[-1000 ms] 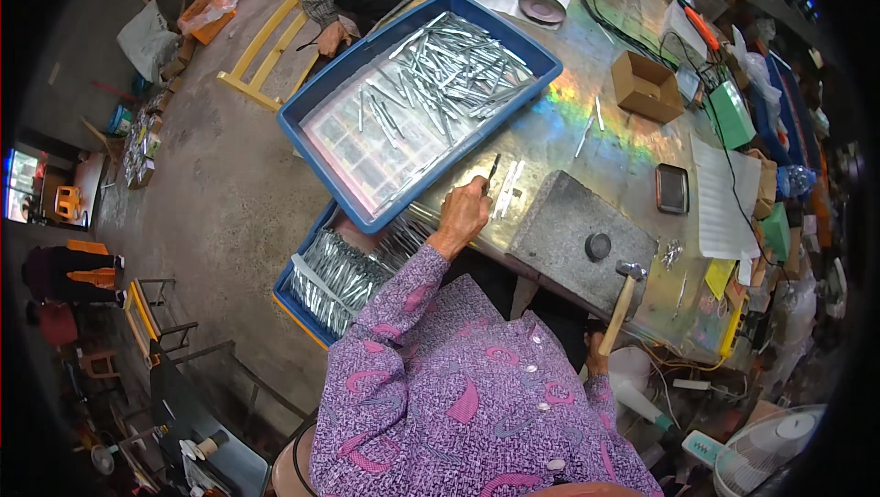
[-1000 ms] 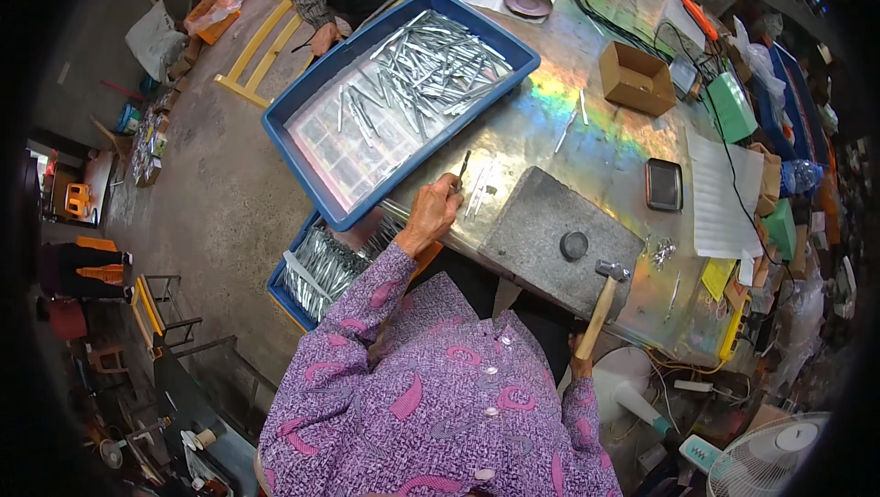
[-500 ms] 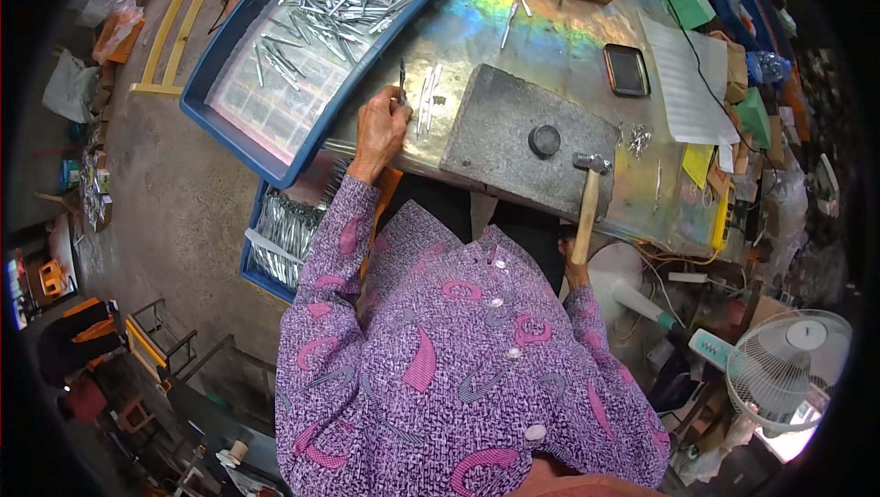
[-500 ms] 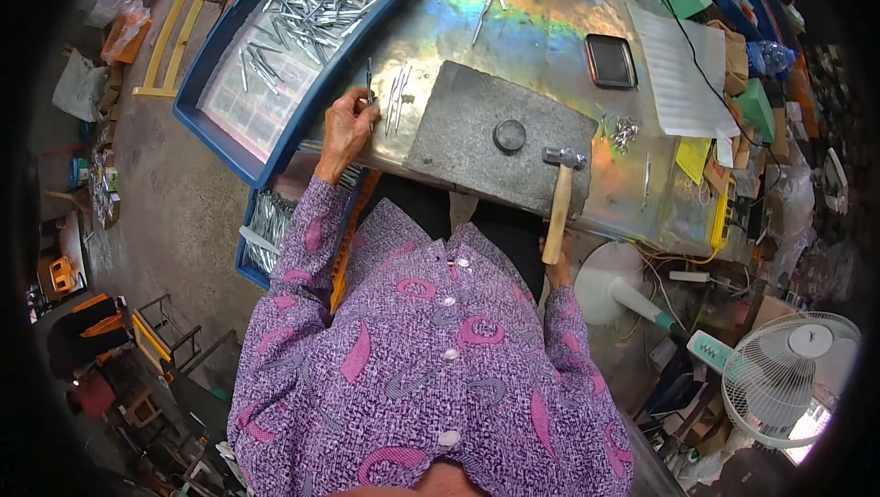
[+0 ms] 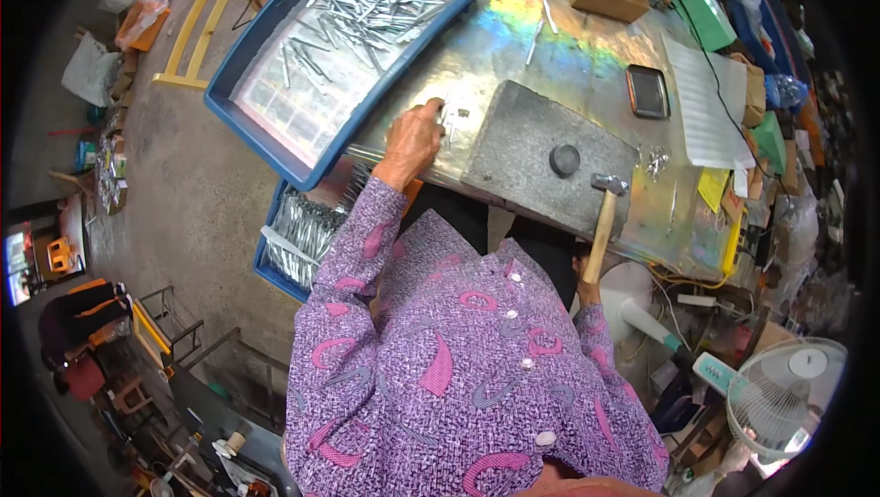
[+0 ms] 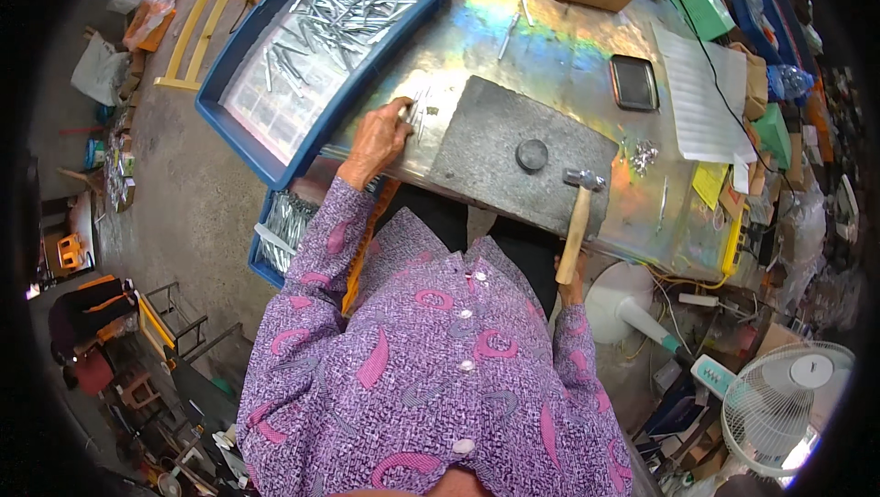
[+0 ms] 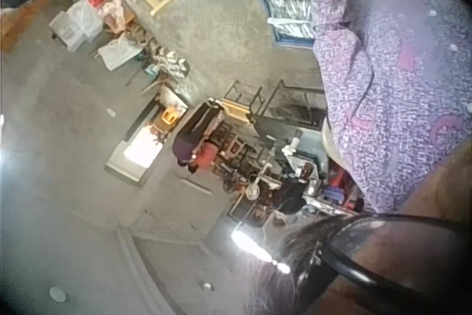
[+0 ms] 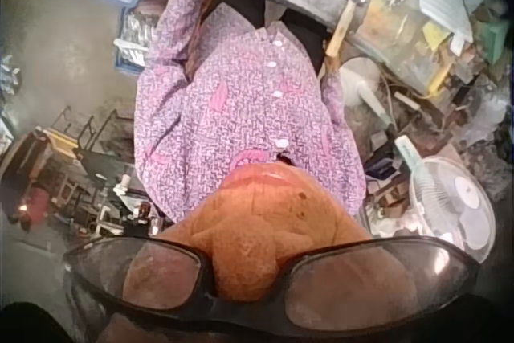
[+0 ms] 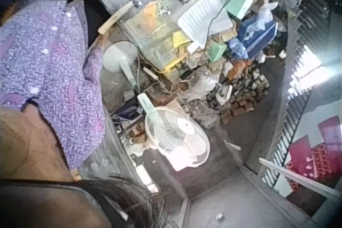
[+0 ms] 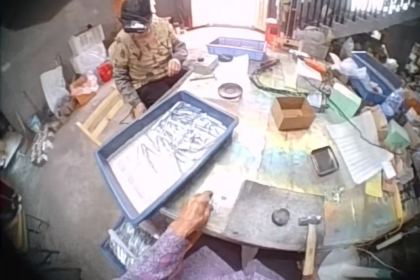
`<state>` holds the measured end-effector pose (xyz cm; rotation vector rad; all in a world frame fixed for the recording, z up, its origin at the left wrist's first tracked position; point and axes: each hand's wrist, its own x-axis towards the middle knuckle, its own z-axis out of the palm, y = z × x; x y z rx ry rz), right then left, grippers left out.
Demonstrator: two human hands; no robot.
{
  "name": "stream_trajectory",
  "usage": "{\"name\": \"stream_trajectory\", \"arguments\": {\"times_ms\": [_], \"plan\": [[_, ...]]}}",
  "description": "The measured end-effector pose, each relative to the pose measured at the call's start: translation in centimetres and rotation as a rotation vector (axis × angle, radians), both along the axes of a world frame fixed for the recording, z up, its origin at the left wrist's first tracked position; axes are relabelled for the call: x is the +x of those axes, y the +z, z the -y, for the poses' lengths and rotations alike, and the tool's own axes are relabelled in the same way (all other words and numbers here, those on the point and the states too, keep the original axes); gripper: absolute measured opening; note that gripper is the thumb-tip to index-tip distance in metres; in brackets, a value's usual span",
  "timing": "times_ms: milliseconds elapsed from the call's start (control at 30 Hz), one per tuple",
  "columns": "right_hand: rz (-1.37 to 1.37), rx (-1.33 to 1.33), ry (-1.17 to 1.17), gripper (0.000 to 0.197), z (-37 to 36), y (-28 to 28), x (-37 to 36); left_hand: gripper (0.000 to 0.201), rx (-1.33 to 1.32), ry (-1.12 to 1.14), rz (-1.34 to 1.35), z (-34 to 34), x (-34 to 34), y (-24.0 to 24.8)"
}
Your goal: The person picks up metal strips from a tray, attaches small metal components onto them by hand, and hammers the pieces on a metal block with a hammer before placing them into a container.
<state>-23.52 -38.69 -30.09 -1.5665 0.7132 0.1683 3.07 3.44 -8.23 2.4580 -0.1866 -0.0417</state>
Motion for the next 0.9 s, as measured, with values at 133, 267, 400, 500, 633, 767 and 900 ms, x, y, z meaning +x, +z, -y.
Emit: {"name": "stream_trajectory", "arguments": {"times_ms": [133,267,400,500,633,767,900], "plan": [[0.155,-0.492,0.161,0.021,2.1,-3.5,-2.6,0.029,-0.061,-0.053,0.002,0.6,0.3,1.3],[0.077,-0.266,0.073,0.037,3.1,-3.8,-2.8,0.025,-0.524,-0.038,-0.092,0.0,0.1,6.7],[0.184,-0.271,0.224,0.037,-1.2,4.1,-0.2,0.02,-0.537,0.141,0.04,-4.6,0.9,9.1],[0.205,-0.243,0.151,0.034,0.6,2.2,-1.2,0.016,-0.471,0.271,-0.015,-9.6,4.2,7.2],[0.029,-0.044,-0.007,0.04,0.2,1.1,-1.8,0.021,-0.132,0.414,-0.076,-15.0,7.6,3.9],[0.122,0.033,-0.058,0.042,0.4,0.0,-1.7,0.027,-0.068,0.488,-0.102,-16.1,8.7,1.5],[0.195,-0.112,0.048,0.031,1.2,-1.5,-1.9,0.027,-0.035,0.497,-0.074,-16.4,8.5,0.7]]}}
